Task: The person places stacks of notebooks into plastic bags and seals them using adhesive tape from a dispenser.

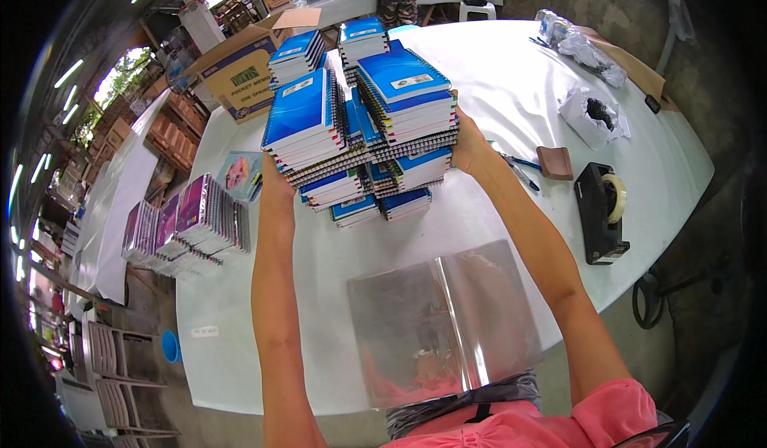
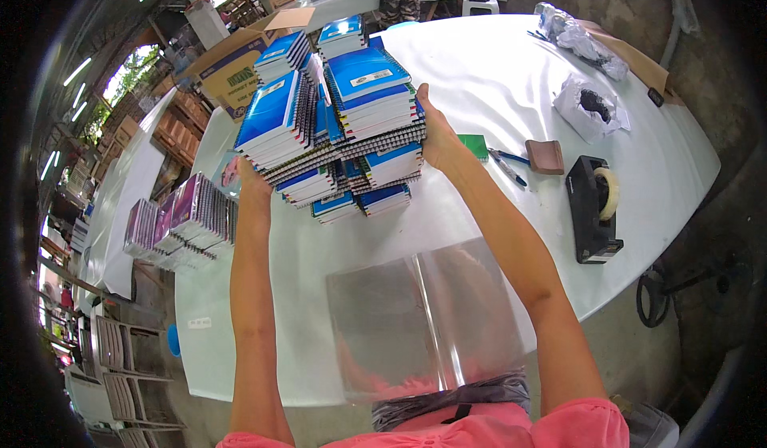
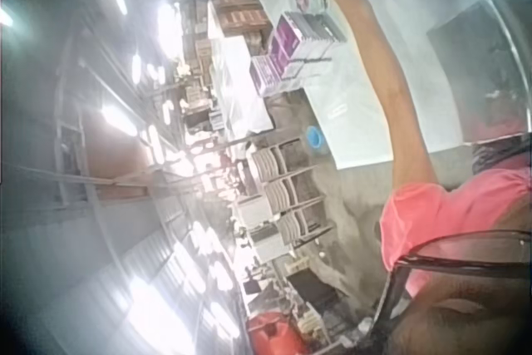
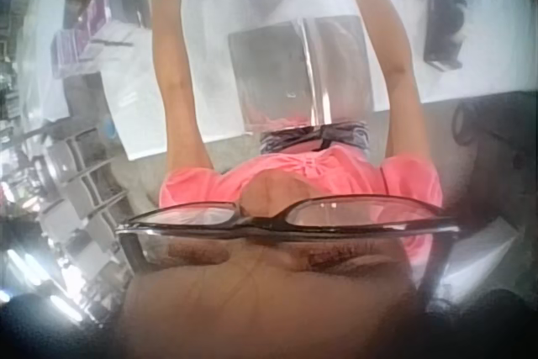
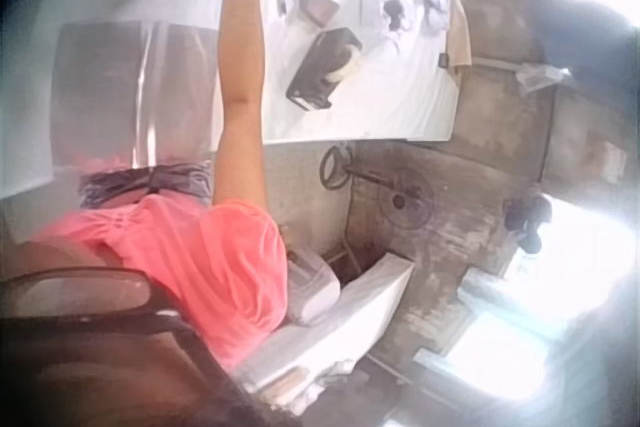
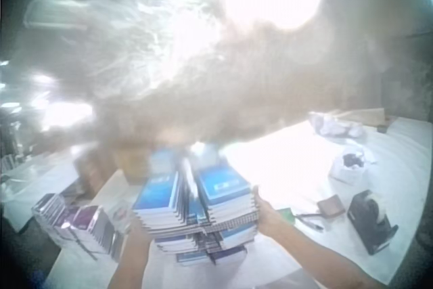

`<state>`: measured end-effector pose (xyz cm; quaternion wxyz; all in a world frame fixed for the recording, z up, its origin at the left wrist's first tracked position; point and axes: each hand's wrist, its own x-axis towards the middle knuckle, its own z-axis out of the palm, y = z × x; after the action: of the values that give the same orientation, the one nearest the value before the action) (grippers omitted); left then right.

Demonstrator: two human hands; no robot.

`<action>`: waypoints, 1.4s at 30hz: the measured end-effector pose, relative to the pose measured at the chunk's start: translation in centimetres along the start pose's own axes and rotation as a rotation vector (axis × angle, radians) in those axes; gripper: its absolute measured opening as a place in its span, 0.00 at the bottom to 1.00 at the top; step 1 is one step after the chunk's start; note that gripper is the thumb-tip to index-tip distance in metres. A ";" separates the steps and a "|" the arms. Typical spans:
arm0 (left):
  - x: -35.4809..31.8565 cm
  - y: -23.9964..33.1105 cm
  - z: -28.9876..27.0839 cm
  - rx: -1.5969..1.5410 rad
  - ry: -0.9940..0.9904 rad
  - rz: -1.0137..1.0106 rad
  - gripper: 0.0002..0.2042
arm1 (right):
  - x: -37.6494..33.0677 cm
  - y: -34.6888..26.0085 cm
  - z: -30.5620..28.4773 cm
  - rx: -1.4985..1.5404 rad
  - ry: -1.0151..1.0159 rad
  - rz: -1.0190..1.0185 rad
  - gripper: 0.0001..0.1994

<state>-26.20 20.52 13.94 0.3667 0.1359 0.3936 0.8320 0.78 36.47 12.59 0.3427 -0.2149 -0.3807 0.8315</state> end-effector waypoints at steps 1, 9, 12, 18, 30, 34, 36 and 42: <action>-0.1 0.0 0.0 0.001 0.002 0.003 0.23 | -0.2 0.0 0.0 -0.007 0.007 0.005 0.39; -1.6 4.4 0.5 0.388 -0.141 0.343 0.37 | -2.4 -1.6 -0.3 -0.190 0.124 -0.050 0.42; -6.1 6.0 1.6 0.938 -0.189 0.839 0.38 | -4.9 -2.7 -1.7 -0.369 0.331 -0.400 0.39; -13.9 3.5 6.6 2.126 -0.192 1.322 0.55 | -10.2 -1.1 0.3 -0.357 0.471 -0.589 0.27; -10.5 3.9 6.3 2.165 -0.210 1.300 0.50 | -17.1 1.1 1.6 -0.448 0.137 -0.375 0.23; -10.3 4.9 6.5 2.208 -0.248 1.269 0.49 | -17.7 2.3 3.9 -0.492 -0.075 -0.171 0.23; -10.5 5.5 7.1 2.230 -0.287 1.269 0.49 | -17.4 2.9 4.8 -0.478 -0.148 -0.121 0.24; -12.0 6.1 7.6 2.272 -0.322 1.398 0.50 | -13.7 4.0 8.7 -0.198 -0.328 0.080 0.32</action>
<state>-16.99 13.57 24.23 -0.4050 0.6293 0.6624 0.0331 3.00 20.30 16.19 0.2200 -0.1244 -0.5026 0.8267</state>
